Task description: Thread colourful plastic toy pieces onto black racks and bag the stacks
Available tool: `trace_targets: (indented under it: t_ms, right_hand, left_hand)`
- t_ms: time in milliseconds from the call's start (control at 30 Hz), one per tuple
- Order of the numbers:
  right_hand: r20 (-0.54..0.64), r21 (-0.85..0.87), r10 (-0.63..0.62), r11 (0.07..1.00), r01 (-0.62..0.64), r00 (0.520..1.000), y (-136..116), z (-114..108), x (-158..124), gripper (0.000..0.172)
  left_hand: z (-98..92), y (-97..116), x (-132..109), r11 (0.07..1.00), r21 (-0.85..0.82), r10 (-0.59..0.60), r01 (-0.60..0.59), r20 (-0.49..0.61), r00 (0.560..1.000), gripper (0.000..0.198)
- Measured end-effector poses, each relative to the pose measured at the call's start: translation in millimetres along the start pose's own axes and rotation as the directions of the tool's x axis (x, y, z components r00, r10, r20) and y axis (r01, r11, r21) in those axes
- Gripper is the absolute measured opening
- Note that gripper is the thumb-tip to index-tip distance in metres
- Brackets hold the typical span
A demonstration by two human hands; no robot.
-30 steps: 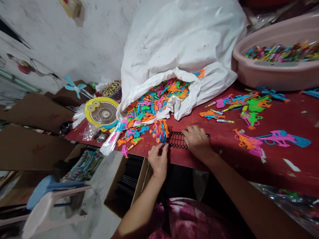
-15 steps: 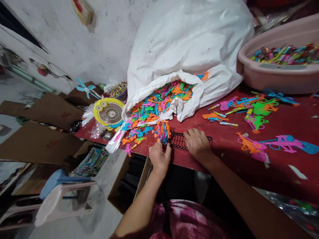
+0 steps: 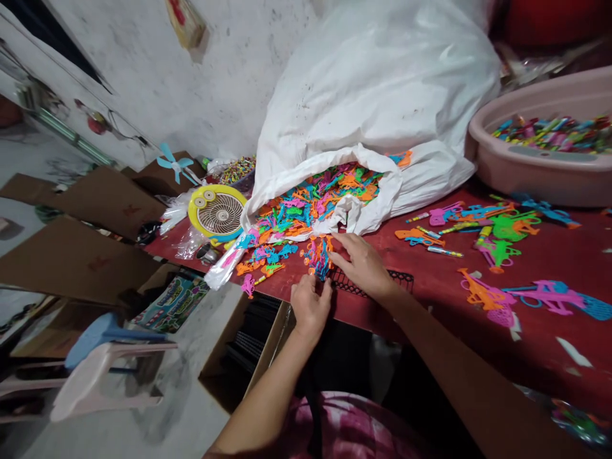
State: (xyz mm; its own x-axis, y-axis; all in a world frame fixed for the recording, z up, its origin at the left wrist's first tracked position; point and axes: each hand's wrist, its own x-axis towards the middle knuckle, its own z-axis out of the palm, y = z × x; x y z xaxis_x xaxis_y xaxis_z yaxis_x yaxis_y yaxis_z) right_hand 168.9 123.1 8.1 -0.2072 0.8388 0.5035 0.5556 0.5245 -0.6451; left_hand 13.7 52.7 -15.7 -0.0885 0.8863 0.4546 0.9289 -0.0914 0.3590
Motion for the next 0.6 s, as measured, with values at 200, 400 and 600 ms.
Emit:
trace_targets:
  t_ms: [200,400,600]
  right_hand:
    - [0.047,0.052,0.067,0.996,-0.069,0.997,-5.0,10.9,19.9,0.022]
    - [0.060,0.091,0.060,0.994,-0.066,0.996,0.7,23.6,26.2,0.021]
    - [0.074,0.076,0.062,0.995,-0.068,0.995,4.4,25.9,33.3,0.016]
  left_hand:
    - [-0.9,-0.6,-1.5,0.996,-0.089,0.017,-0.029,-0.131,0.991,0.018]
    - [4.0,0.8,2.8,0.996,-0.050,0.064,-0.073,-0.161,0.985,0.020]
    - [1.3,6.4,10.8,0.989,0.120,0.099,-0.086,-0.109,0.989,0.027]
